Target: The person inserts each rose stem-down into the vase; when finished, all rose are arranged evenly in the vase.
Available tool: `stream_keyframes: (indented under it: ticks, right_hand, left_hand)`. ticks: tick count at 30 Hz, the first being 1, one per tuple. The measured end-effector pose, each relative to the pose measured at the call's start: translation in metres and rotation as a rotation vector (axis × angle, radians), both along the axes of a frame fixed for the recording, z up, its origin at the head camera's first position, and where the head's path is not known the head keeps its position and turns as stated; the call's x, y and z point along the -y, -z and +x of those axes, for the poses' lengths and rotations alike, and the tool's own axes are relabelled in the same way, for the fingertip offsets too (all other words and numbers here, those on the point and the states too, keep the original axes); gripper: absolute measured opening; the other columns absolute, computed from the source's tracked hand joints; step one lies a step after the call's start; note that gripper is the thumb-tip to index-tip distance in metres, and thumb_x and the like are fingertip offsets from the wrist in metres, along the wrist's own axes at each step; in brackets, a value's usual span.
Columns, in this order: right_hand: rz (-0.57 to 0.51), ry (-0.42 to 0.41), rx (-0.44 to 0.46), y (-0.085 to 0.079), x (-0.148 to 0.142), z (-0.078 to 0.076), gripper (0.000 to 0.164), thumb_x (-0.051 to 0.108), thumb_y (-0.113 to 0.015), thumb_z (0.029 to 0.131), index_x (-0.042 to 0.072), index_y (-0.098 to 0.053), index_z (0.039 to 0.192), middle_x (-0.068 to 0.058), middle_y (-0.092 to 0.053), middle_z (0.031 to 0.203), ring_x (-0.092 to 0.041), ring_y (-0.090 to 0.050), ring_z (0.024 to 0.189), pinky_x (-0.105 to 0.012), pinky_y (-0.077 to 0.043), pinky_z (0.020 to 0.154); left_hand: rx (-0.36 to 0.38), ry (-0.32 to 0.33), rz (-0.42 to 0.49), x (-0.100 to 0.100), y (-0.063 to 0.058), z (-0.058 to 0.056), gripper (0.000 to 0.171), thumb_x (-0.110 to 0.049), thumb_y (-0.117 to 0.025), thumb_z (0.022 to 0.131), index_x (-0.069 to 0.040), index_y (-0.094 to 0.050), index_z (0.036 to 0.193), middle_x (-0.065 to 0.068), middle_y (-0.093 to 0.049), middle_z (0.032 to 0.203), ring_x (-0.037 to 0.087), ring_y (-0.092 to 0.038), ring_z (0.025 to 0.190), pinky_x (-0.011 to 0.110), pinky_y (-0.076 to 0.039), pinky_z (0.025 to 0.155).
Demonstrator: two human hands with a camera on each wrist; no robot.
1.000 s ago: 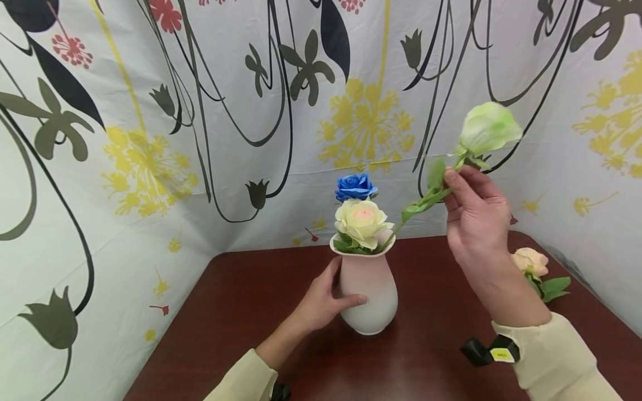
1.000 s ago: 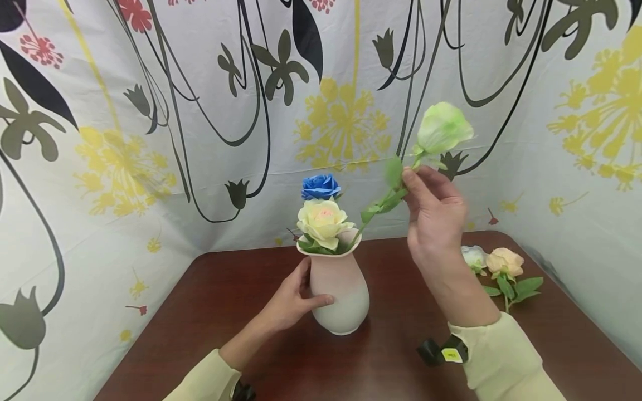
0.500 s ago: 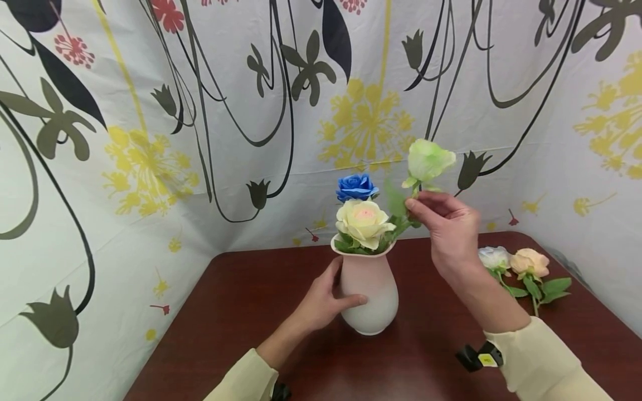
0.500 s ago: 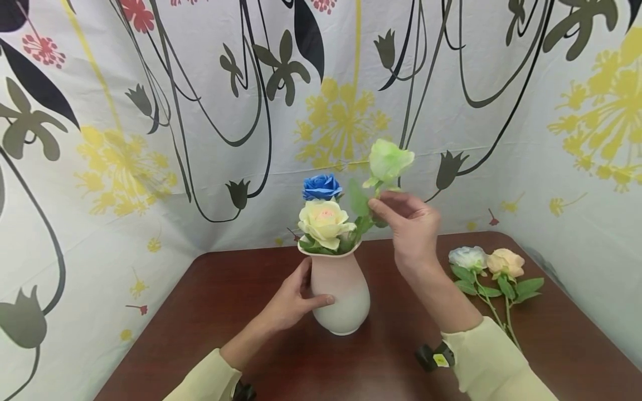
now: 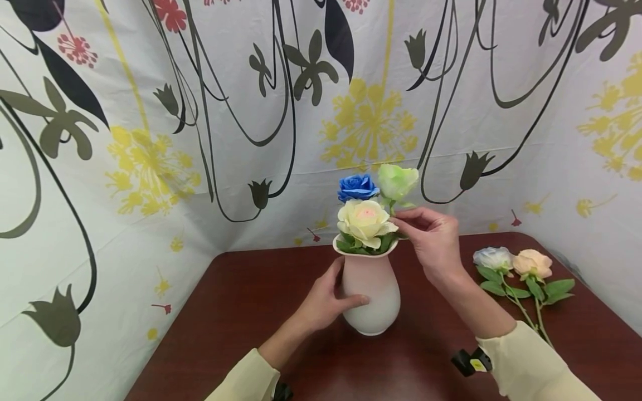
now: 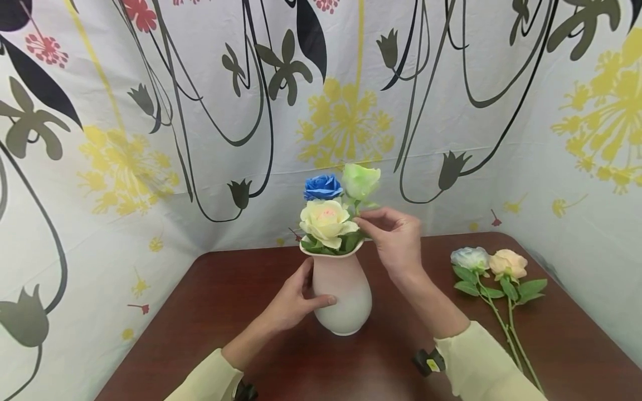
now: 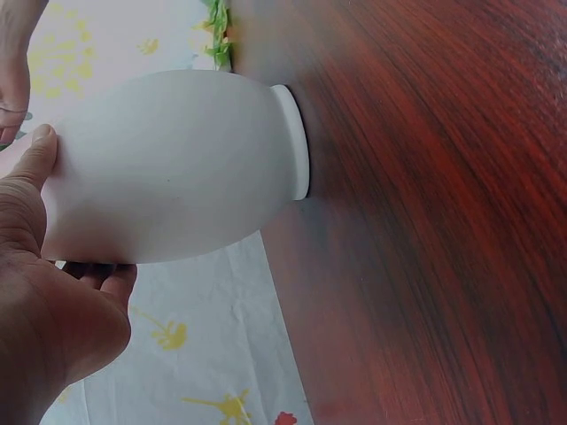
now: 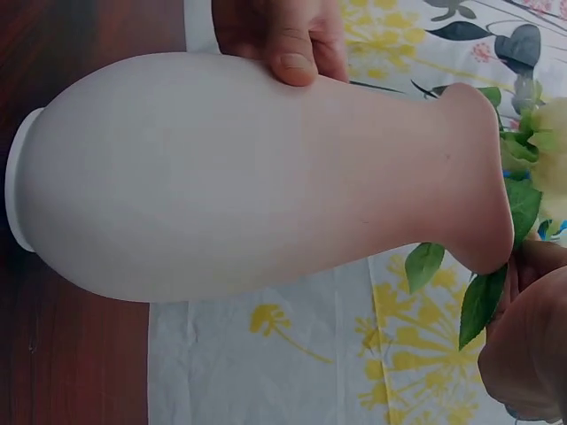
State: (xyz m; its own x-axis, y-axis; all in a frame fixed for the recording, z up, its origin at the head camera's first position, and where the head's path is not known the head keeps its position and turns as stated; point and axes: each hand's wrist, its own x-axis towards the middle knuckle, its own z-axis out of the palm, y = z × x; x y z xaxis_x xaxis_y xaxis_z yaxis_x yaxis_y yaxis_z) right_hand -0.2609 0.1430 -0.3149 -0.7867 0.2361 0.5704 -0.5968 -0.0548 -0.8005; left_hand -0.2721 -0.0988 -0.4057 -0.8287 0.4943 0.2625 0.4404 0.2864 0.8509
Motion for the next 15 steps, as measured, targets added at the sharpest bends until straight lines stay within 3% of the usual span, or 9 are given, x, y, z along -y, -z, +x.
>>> stream_keyframes:
  ticks: [7,15]
  right_hand:
    - [0.178,0.061,-0.025,0.0003,0.0024,0.0024,0.012,-0.007,-0.081,0.09,-0.01,-0.079,0.102,0.001,-0.079,0.091,-0.01,-0.074,0.084,-0.023,-0.061,0.074]
    - [0.331,0.132,-0.037,0.0015,0.0079,0.0054,0.007,0.001,-0.085,0.09,0.0,-0.083,0.097,-0.015,-0.078,0.093,-0.01,-0.069,0.078,-0.017,-0.055,0.065]
  left_hand:
    - [0.002,-0.004,-0.003,-0.0003,0.0004,-0.0008,0.092,-0.042,-0.086,0.091,-0.03,-0.031,0.165,-0.01,-0.049,0.155,0.013,-0.053,0.136,0.045,-0.045,0.115]
    - [-0.005,-0.009,-0.006,-0.0006,0.0009,-0.0007,0.092,-0.041,-0.086,0.091,-0.03,-0.031,0.165,-0.009,-0.05,0.154,0.013,-0.054,0.134,0.045,-0.045,0.114]
